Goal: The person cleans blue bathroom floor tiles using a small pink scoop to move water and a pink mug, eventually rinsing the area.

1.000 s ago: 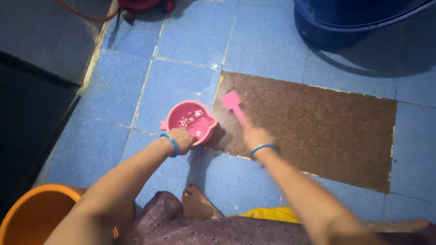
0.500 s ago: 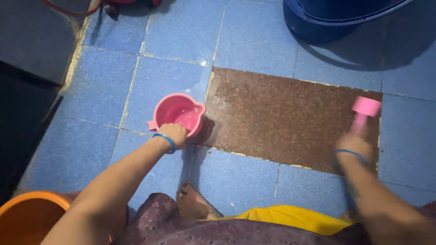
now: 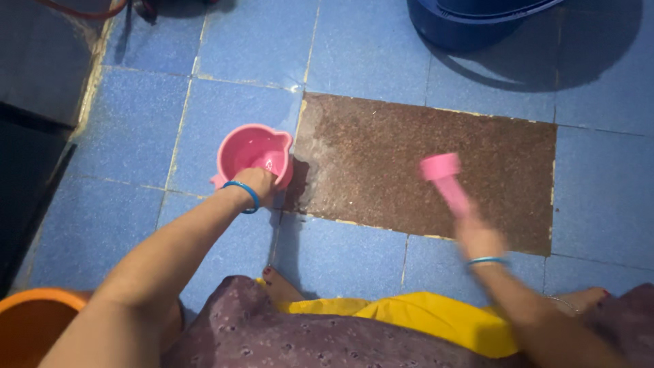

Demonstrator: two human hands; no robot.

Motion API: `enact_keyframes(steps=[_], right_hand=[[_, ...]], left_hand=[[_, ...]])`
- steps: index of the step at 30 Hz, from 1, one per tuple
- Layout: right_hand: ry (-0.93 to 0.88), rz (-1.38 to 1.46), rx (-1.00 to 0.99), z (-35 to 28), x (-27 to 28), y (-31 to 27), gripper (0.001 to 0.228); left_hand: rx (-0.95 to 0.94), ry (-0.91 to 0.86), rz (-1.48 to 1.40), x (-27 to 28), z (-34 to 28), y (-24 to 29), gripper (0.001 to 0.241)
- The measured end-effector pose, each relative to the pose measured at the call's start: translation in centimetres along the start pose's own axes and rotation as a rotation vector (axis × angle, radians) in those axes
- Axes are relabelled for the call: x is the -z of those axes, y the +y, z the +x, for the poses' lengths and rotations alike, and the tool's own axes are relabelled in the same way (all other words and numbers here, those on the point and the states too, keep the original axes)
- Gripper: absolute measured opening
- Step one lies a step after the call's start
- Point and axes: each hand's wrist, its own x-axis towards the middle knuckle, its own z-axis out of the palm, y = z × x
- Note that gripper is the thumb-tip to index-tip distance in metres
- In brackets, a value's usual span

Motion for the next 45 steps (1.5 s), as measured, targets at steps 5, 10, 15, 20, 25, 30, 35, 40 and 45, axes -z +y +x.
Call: enact_keyframes(steps=[5, 10, 15, 20, 25, 30, 35, 40, 45], right_hand=[[0.244, 0.127, -0.477, 2.6, 2.8, 11.3, 0.059], [0.058, 0.064, -0.204, -0.2, 1.4, -2.3, 0.070], [-0.293, 0.178, 0.259, -3.0, 2.1, -16.1, 0.061], [-0.325, 0.195, 0.207, -0.6, 4.9, -13.6, 0.056], [-0.131, 0.083, -0.110, 0.7, 4.4, 0.1, 0.041], [0.095, 0.268, -0.501, -2.5, 3.2, 8.9, 0.060], [-0.159, 0.185, -0.118, -4.6, 2.3, -1.0, 0.074], [-0.478, 0.275, 0.376, -9.5, 1.6, -17.5, 0.062], [-0.481, 0.097, 0.535, -10.1, -0.3, -17.7, 0.073]], left_hand=[[-0.181, -0.111, 0.213, 3.9, -2.5, -0.2, 0.031], [-0.316, -0.317, 0.428, 8.6, -5.6, 6.2, 0.032], [-0.604, -0.323, 0.471, 10.6, -6.7, 16.3, 0.027], [-0.746, -0.279, 0.514, 12.4, -6.4, 22.3, 0.026], [-0.674, -0.043, 0.320, 12.0, -7.3, 19.1, 0.019], [-0.571, 0.069, 0.288, 12.6, -7.7, 13.2, 0.023], [-0.394, -0.005, 0.322, 15.3, -8.0, 9.3, 0.019], [-0.282, 0.027, 0.372, 16.6, -8.1, 8.0, 0.016], [-0.266, 0.012, 0.343, 16.5, -8.9, 7.2, 0.018]])
